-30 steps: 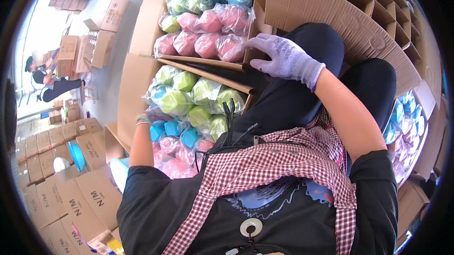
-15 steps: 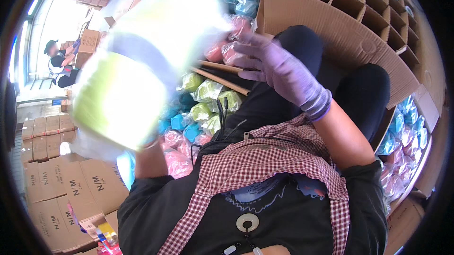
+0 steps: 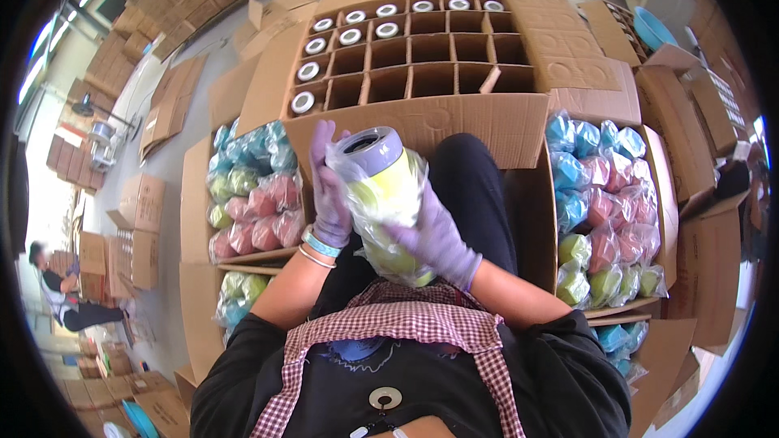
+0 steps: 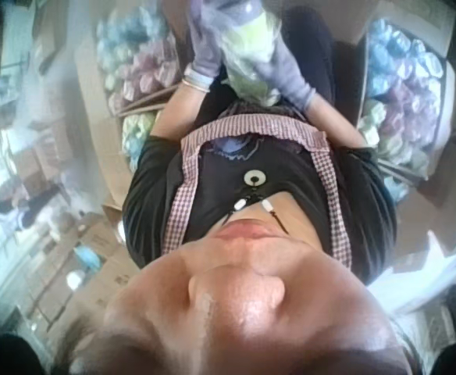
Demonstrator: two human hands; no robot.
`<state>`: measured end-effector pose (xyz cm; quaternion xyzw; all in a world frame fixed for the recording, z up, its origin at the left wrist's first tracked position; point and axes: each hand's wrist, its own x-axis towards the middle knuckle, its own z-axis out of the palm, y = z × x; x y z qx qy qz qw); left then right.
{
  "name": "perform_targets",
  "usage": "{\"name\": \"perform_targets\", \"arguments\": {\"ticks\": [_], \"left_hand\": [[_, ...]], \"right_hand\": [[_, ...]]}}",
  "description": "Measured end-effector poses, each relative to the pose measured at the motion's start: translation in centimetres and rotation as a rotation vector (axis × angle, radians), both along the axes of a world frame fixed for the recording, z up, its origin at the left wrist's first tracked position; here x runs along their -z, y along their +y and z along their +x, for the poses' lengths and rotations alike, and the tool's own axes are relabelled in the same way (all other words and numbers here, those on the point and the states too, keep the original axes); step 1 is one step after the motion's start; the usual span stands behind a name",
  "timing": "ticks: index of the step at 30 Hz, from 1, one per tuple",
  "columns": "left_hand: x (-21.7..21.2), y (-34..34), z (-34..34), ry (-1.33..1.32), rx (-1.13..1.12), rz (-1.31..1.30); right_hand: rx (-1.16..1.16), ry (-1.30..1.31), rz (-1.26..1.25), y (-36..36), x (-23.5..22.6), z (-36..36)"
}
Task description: The person assembles water bottles by picking up plastic-wrapped bottles, removing the plastic, and screwing on lids. They handle green and blue bottles, placing the lids from a cardboard box onto the bottles and tightening them by hand.
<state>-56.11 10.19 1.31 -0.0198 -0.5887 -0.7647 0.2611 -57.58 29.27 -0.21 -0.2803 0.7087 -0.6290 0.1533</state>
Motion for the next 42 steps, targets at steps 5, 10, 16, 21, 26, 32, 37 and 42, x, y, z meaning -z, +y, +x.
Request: {"name": "perform_targets", "arguments": {"ticks": [5, 10, 16, 21, 26, 32, 37, 42], "left_hand": [[3.8, 2.1, 1.9, -0.125, 0.328, 0.002], [-0.8, 0.5, 7.1, -0.52, 0.416, -0.748], [-8.6, -7.6, 2.2, -0.931, 1.13, -0.892], [-2.2, -4.2, -5.9, -0.147, 0.385, -0.073], [-1.0, -1.9, -6.6, -0.069, 0.511, -0.093], [-10.2, 2.0, -4.0, 0.482, 0.397, -1.281], [-5.2, -4.2, -8.1, 0.036, 0.216, -0.431], [-5.3, -2.5, -5.7, -0.218, 0.459, 0.01]], "right_hand": [[-0.045, 0.524, 0.36, 7.0, 0.5, 2.6], [0.351, 0.612, 0.156, 5.1, -11.6, -3.5], [-0.024, 0.712, 0.197, -0.5, -11.5, -6.0], [-0.078, 0.651, 0.147, -2.5, -10.8, -7.6], [-0.07, 0.124, -0.051, -1.6, -8.3, -11.5], [-0.5, -0.037, -0.104, -6.3, -3.3, -18.5], [0.148, 0.124, -0.261, -2.5, -5.7, -15.8], [-0.235, -0.048, 0.075, -1.5, -4.2, -14.9]]}}
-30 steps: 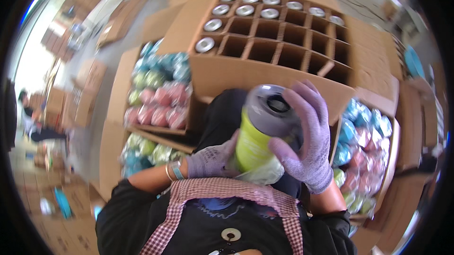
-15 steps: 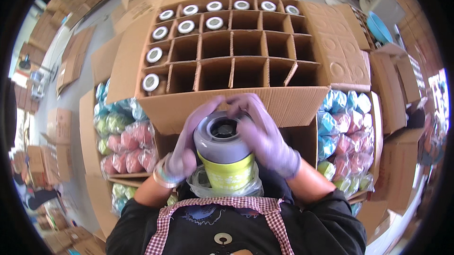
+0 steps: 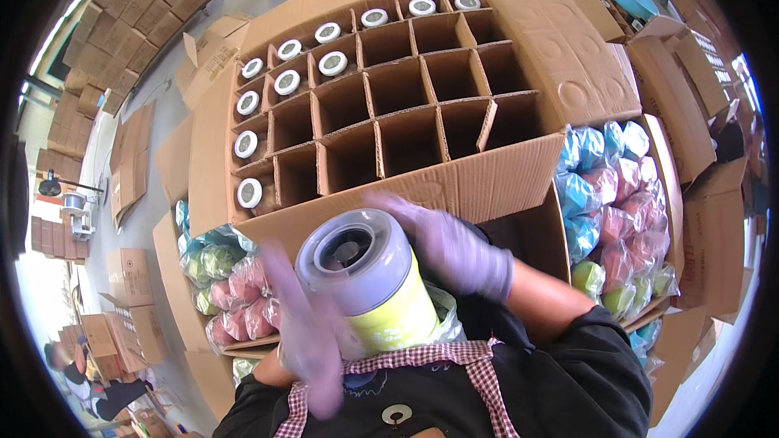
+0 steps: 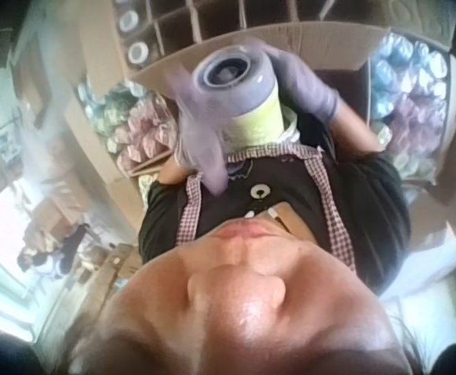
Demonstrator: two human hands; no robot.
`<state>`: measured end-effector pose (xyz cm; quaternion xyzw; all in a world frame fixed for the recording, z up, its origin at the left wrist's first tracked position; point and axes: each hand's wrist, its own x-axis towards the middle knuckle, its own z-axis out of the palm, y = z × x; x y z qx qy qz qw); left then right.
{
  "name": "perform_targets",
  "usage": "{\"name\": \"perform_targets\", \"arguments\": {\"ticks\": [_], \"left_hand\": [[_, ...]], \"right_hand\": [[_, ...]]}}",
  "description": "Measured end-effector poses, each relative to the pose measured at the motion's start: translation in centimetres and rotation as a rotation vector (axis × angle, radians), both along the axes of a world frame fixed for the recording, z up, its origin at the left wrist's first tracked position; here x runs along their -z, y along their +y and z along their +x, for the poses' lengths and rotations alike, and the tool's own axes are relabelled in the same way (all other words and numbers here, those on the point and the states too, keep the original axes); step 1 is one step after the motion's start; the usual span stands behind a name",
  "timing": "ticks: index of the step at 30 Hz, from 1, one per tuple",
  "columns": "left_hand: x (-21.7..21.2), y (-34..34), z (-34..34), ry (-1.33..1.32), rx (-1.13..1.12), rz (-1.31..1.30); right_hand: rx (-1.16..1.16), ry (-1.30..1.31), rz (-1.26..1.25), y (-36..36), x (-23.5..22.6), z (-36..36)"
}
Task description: The person assembles water bottles by picking up plastic-wrapped bottles, removing the plastic, and screwing on lids. They handle green and blue bottles, placing the lids from a cardboard box onto the bottles and tightening them by hand.
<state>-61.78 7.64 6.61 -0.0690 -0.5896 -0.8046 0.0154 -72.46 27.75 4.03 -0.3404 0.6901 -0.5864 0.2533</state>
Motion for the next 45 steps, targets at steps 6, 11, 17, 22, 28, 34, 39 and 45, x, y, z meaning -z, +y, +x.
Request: {"name": "perform_targets", "arguments": {"ticks": [6, 11, 17, 22, 28, 34, 39, 45], "left_hand": [[-3.7, 2.3, -0.5, -0.385, -0.307, 0.139], [1.4, 0.0, 2.1, -0.395, -0.384, 0.114], [3.4, -3.6, 5.3, -0.524, -0.587, 0.723], [5.8, -2.1, 3.3, 0.117, -0.282, -0.235], [-3.3, 0.3, 0.1, -0.494, -0.376, 0.176], [-1.4, -4.1, -3.6, -0.018, 0.003, -0.059], [-3.7, -3.7, -6.6, 0.097, -0.245, 0.118], [-3.2, -1.2, -6.7, 0.029, -0.538, 0.263]], "right_hand": [[0.222, 0.357, -0.197, 0.6, 0.0, 2.0], [0.247, 0.183, -0.263, 0.9, 2.5, -0.2], [0.068, 0.043, -0.147, -0.4, 3.3, -0.4], [0.116, 0.665, -0.465, -0.4, 1.0, 1.0], [0.166, -0.008, -0.484, -0.3, 2.3, 0.5], [0.276, 0.022, -0.432, -3.2, -4.5, -0.7], [0.24, 0.9, -0.318, -7.2, -7.8, -5.1], [0.337, 1.049, -0.003, -10.0, -6.8, -6.6]]}}
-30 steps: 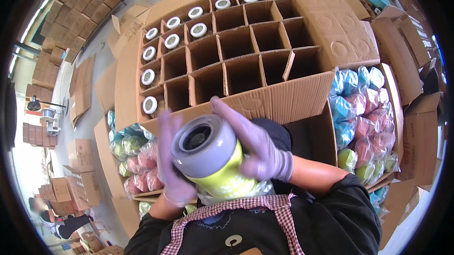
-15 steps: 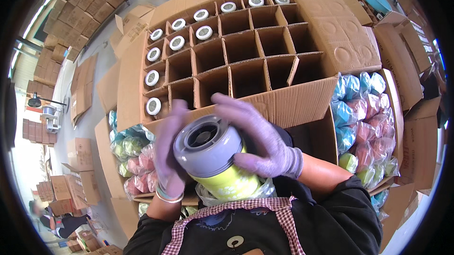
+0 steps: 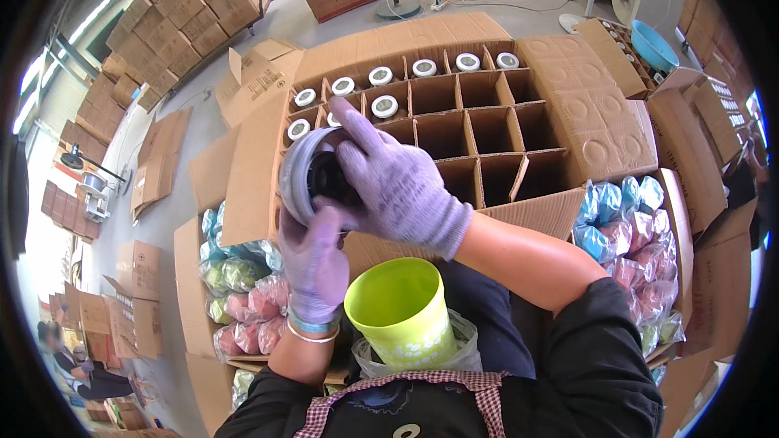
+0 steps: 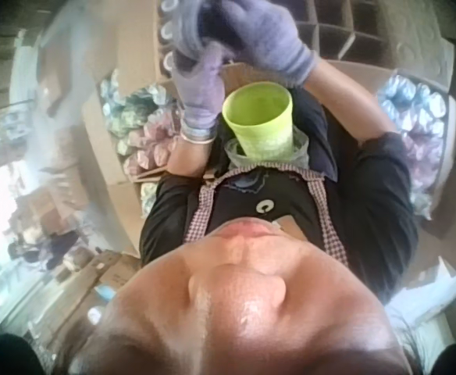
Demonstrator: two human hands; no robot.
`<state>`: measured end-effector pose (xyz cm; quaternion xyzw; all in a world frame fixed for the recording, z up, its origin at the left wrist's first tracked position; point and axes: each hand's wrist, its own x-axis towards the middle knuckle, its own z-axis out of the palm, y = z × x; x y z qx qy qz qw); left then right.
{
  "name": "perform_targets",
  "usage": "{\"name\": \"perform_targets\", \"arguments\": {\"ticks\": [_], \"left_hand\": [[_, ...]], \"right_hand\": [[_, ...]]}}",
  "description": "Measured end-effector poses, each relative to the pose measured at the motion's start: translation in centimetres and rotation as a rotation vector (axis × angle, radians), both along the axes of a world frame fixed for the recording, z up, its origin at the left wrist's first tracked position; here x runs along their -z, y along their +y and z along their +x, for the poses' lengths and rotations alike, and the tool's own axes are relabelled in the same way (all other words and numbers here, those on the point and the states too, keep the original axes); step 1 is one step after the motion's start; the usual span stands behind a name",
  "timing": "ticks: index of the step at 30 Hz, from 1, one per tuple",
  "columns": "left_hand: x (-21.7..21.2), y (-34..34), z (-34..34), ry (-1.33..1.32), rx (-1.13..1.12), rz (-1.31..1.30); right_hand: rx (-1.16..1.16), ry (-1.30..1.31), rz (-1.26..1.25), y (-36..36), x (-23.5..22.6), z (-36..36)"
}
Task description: The person assembles water bottles by picking up plastic-wrapped bottles, removing the plastic, and screwing on lids. They handle green and blue bottles, placing the lids from a cardboard box onto the bottles and tightening them by hand.
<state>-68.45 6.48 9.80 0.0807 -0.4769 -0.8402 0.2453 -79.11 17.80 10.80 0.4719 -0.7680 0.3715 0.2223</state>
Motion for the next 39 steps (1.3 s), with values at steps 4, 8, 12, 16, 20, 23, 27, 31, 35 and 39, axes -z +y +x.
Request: {"name": "perform_targets", "arguments": {"ticks": [4, 8, 12, 16, 20, 23, 27, 31, 35, 39], "left_hand": [[2.4, -1.5, -0.8, -0.025, -0.143, -0.184], [4.9, -5.8, 0.4, 0.224, -0.153, 0.044], [6.3, -4.1, 1.0, 0.304, 0.457, 0.667], [10.4, -3.2, 1.3, 0.18, 0.673, 0.718], [10.4, -3.4, 0.5, 0.269, 0.577, 0.493], [10.7, -5.2, -0.1, 0.152, 0.318, 0.247], [10.4, -7.1, -2.8, 0.182, 0.218, 0.156], [8.4, -7.4, -2.7, 0.357, 0.212, 0.003], [5.9, -9.1, 0.6, 0.482, 0.263, 0.182], [4.4, -11.9, 1.2, 0.277, 0.346, -0.239]], "right_hand": [[-0.009, -0.165, 0.118, -2.5, 1.3, -1.3], [-0.265, -0.478, -0.593, -3.1, 1.4, -7.6], [0.225, -0.19, 0.21, -4.7, 5.3, -18.0], [0.164, -0.244, 0.883, -9.0, 7.9, -21.4], [0.204, -0.151, 0.818, -8.9, 6.6, -22.2], [0.234, -0.099, 0.559, -6.3, -1.9, -17.4], [0.126, 0.358, 0.009, 0.2, -8.3, -10.1], [-0.054, 0.02, -0.101, 4.6, -8.2, -1.9], [-0.28, -0.047, -0.114, 6.3, -1.4, 1.9], [-0.588, -0.491, -0.016, 9.4, 2.3, 6.0]]}}
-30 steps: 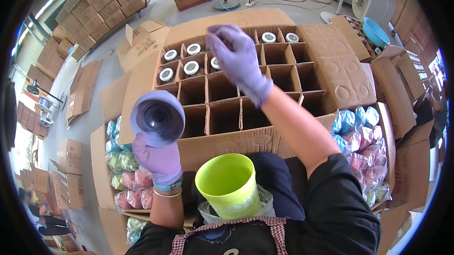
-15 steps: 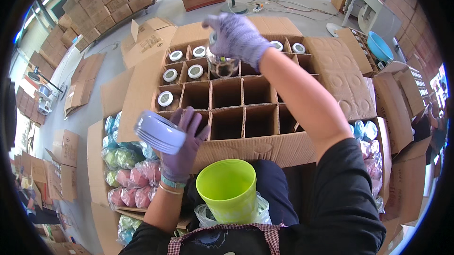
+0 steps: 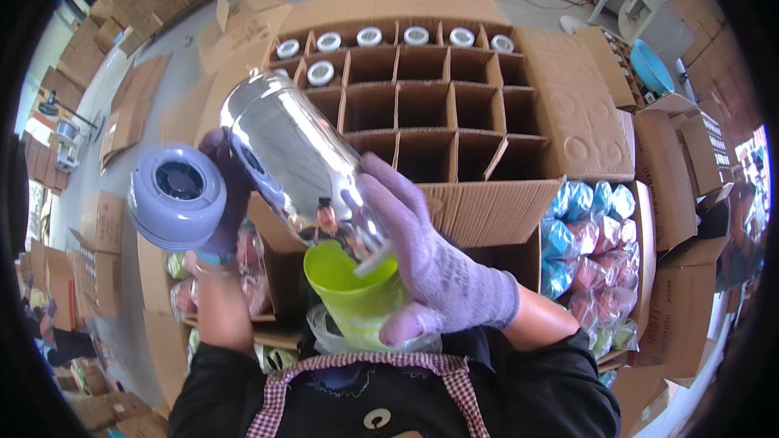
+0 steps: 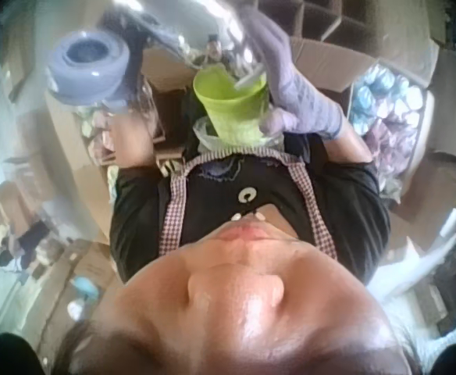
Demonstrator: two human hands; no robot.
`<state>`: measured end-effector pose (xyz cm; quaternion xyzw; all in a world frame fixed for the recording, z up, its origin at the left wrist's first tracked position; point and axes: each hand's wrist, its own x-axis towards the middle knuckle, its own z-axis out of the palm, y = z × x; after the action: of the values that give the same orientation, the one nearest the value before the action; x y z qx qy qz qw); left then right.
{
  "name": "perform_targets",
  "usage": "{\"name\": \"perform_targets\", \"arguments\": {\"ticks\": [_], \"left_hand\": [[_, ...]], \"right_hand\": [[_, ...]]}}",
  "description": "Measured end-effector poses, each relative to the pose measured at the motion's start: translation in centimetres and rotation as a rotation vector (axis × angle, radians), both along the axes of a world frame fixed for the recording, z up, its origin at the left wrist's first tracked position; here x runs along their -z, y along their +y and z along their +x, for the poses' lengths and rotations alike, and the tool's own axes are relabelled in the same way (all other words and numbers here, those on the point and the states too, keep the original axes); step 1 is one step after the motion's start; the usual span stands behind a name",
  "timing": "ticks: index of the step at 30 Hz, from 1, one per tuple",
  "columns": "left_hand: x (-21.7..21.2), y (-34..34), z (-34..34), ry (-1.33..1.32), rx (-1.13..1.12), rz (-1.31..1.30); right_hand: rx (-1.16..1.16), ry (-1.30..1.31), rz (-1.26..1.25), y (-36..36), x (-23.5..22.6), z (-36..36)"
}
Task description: The person assembles water bottles by picking up plastic-wrapped bottles, removing the plastic, and screwing on lids. They handle green and blue bottles, placing the lids from a cardboard box onto the bottles and tightening them by hand.
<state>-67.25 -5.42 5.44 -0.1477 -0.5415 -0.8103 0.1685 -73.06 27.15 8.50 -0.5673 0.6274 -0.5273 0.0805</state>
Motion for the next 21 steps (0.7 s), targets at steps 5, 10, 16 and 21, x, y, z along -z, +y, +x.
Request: {"name": "perform_targets", "arguments": {"ticks": [5, 10, 16, 21], "left_hand": [[-7.3, 5.3, 3.2, -0.241, 0.141, -0.342], [-2.3, 0.8, 0.3, -0.186, 0.768, -0.445], [-1.6, 6.1, 1.9, -0.256, -0.231, -0.106], [-1.4, 8.9, 2.3, -0.137, -0.198, -0.38]], "right_hand": [[0.063, -0.204, -0.004, 1.5, 3.0, 2.0], [0.329, -0.395, -0.166, 1.3, 2.9, 1.1], [-0.017, -0.675, -0.161, -3.5, -1.1, -1.7], [-0.037, -0.589, 0.005, -4.2, -0.5, -3.2]]}}
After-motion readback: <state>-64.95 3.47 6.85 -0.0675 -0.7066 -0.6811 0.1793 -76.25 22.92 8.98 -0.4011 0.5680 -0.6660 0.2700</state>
